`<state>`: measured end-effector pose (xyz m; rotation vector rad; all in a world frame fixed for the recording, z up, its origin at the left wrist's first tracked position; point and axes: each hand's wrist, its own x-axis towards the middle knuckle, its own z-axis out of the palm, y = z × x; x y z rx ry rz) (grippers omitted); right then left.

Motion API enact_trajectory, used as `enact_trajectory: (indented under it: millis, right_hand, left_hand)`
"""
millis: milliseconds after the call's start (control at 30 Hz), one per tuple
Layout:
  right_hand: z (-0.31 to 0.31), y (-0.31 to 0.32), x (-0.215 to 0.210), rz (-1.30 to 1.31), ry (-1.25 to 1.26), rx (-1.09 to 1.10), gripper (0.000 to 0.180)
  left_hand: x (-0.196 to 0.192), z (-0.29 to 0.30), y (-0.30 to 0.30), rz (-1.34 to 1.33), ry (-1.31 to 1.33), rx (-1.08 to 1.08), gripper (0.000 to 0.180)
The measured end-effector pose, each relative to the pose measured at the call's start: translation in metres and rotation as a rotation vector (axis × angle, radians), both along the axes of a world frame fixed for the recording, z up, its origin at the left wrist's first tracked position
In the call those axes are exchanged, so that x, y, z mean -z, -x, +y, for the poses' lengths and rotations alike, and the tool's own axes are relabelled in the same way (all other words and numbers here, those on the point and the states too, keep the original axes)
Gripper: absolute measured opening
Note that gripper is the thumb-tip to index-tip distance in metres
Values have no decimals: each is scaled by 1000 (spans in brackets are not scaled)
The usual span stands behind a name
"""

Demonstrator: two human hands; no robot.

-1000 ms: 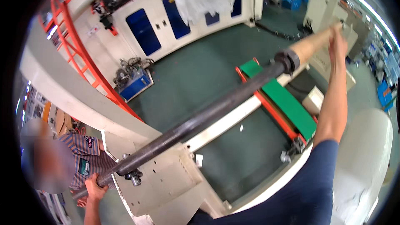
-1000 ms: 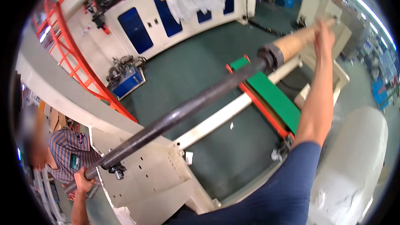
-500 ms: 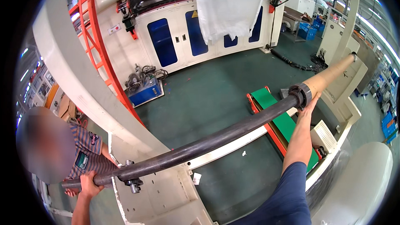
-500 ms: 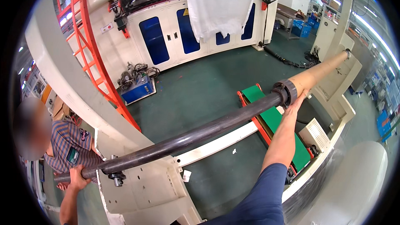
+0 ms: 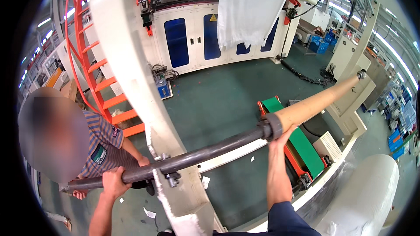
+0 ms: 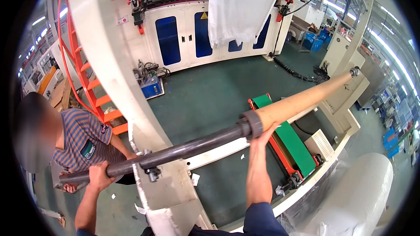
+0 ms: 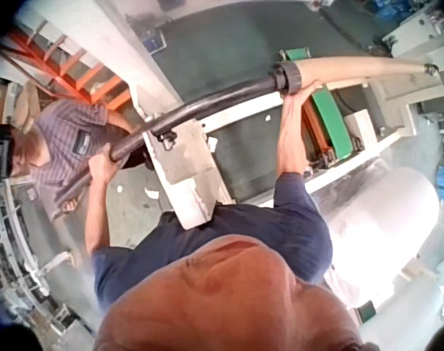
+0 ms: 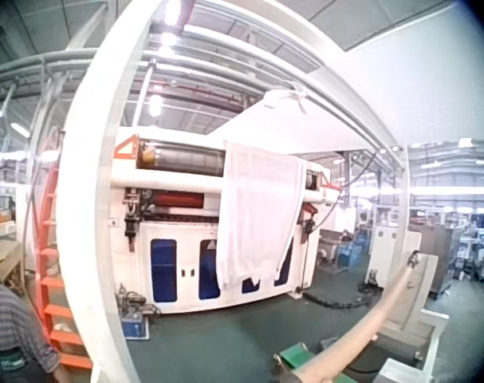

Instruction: The person removes a protective cloth from a machine, then handles a long metal rod and a cylindrical component. They use a wrench to tighten a bolt on the rod assembly and later attach a green strap to a large white roll on the machine.

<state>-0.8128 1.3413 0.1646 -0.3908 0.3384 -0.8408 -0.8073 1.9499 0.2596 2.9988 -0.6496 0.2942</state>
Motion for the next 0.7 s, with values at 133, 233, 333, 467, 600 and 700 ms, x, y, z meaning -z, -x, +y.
enact_trajectory:
  millis: [133, 233, 333, 467, 600, 700]
  right_hand:
    - [141, 26, 15, 88, 68, -258, 76]
    - [181, 48, 7, 265, 96, -321, 69]
    - [136, 50, 22, 193, 165, -339, 74]
    - [170, 27, -11, 304, 160, -152, 89]
    - [194, 33, -16, 342, 100, -198, 94]
    - [211, 37, -26, 461, 160, -156, 91]
  left_hand:
    - [-8, 1, 10, -85, 250, 248, 58]
    - [23, 40, 36, -213, 579, 415, 59]
    - [107, 87, 92, 99, 1284, -14, 55]
    - [136, 82, 55, 3, 2400, -254, 79]
    - [114, 122, -10, -423, 2593, 157, 74]
    - [91, 160, -40, -483, 2457, 743, 56]
